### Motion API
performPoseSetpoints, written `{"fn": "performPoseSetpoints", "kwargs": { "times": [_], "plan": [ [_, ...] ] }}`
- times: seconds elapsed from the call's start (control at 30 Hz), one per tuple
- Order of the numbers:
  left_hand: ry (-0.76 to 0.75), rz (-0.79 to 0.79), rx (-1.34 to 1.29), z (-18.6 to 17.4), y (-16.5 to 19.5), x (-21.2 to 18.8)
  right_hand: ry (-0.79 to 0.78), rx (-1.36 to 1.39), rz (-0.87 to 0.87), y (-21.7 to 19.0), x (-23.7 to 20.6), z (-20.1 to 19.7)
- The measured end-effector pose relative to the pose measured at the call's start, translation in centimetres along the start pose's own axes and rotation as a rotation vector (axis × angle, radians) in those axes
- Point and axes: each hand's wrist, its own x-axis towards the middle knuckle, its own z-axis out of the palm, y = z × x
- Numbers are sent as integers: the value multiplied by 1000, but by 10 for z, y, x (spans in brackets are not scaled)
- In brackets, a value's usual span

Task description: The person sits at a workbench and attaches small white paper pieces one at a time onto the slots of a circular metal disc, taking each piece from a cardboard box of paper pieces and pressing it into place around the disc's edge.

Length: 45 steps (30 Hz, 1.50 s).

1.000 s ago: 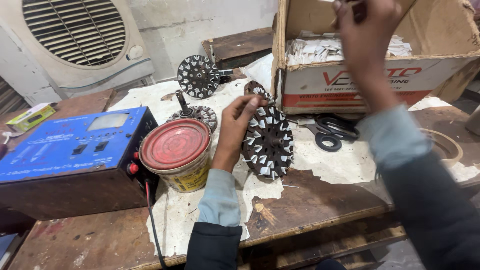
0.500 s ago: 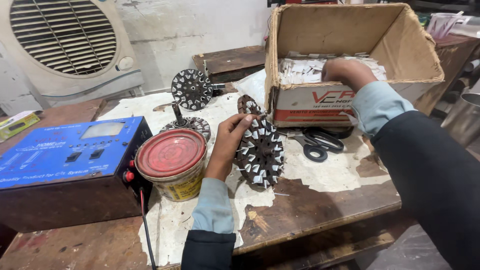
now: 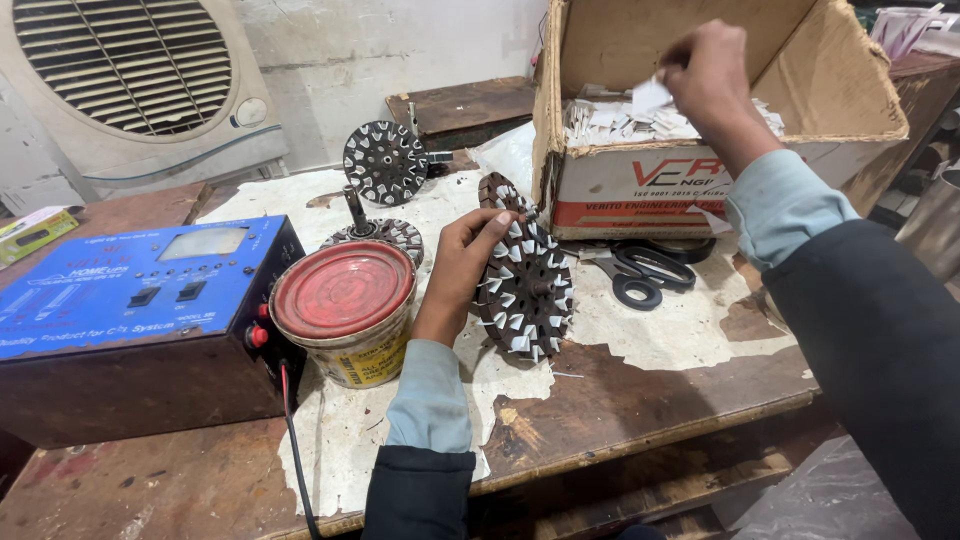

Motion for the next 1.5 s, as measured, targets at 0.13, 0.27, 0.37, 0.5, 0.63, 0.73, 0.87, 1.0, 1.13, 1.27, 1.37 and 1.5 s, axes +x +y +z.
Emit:
{"fn": "performPoseSetpoints", "kwargs": {
  "times": [0.13,0.27,0.37,0.5,0.63,0.73,0.87,1.0,1.13,1.27,1.37,1.5],
  "plan": [
    [1,-1,-14,2,-2,3,239,-61,-199,5,-8,-2],
    [7,-18,-6,4,-3,4,129,16,-50,7,-11,1],
    [10,-21,1,5,-4,5,92,117,-38,6,-8,4],
    [14,-7,-1,4,-5,6,-15,382,-74,-28,-19,-11],
    [44,284,208,1,-3,10,161,153,-611,-107,-68,-30],
    [65,276,106,-5,-3,11,141,328,-609,-164,-133,4],
    [80,192,30,-5,-11,12,-246,637,-150,-165,-156,27],
    [69,-8,-13,-6,-16,15,-451,983,250,-150,-146,25],
    [1,-17,91,-10,-13,11,-481,1076,304,-156,-146,21],
    [27,-59,67,-12,-5,10,-546,1083,326,-153,-142,17],
    [42,-63,81,-13,-1,10,-533,1146,286,-149,-141,20],
    [44,-114,165,-15,-4,10,-487,1092,210,-150,-145,22]
  ]
}}
